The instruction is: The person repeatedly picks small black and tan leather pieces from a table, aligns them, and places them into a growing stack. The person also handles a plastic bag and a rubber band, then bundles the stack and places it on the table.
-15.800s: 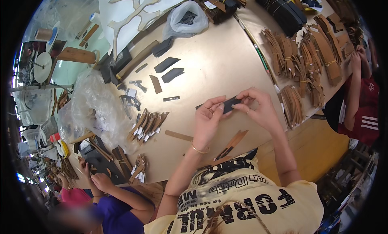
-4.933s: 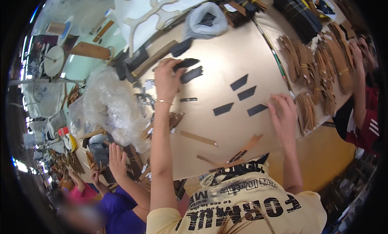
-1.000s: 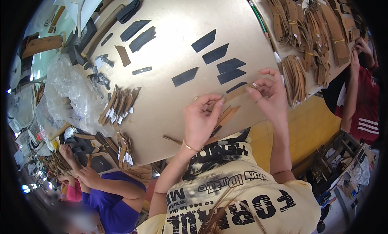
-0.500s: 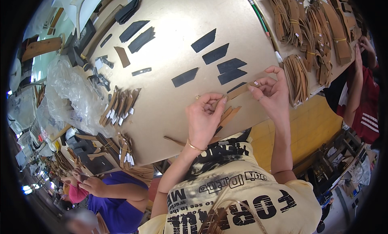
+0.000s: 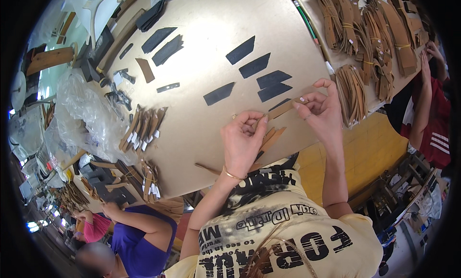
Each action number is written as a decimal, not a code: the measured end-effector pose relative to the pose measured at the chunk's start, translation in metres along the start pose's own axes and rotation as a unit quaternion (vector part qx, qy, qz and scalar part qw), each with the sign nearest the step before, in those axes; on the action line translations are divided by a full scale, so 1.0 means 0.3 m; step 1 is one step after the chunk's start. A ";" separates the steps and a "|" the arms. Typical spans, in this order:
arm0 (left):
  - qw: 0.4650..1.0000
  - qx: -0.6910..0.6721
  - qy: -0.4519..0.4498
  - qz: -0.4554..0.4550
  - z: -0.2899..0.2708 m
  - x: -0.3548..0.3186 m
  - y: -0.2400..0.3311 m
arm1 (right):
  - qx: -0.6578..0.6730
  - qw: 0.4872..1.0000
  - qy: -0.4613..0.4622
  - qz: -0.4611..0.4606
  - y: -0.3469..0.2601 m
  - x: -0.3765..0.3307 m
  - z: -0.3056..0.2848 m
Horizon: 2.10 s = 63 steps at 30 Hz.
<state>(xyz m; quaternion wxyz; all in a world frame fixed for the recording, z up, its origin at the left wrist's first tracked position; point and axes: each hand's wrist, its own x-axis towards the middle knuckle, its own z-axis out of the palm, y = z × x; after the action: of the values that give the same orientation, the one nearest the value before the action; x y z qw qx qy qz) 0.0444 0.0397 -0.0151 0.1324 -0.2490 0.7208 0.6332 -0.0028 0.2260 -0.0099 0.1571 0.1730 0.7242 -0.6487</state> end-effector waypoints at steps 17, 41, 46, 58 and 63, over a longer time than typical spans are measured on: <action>0.933 0.251 0.048 0.255 0.043 -0.034 -0.031 | -0.021 1.000 0.015 -0.007 -0.004 -0.003 0.011; 0.866 0.398 0.052 0.299 0.066 -0.056 -0.051 | -0.123 0.978 0.020 -0.166 0.059 0.008 0.006; 0.866 0.403 0.045 0.293 0.065 -0.058 -0.044 | -0.138 0.973 0.020 -0.186 0.066 0.002 0.002; 0.868 0.394 0.050 0.298 0.066 -0.055 -0.043 | -0.108 0.976 0.025 -0.188 0.093 0.000 0.008; 0.869 0.393 0.047 0.296 0.066 -0.056 -0.042 | -0.150 0.965 0.027 -0.212 0.089 -0.002 0.010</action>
<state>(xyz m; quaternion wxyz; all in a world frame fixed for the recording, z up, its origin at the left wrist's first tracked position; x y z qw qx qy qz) 0.0627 0.0614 -0.0205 -0.0082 0.0188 0.9555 0.2943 0.0100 0.2255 -0.0334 0.0205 0.0076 0.8374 -0.5461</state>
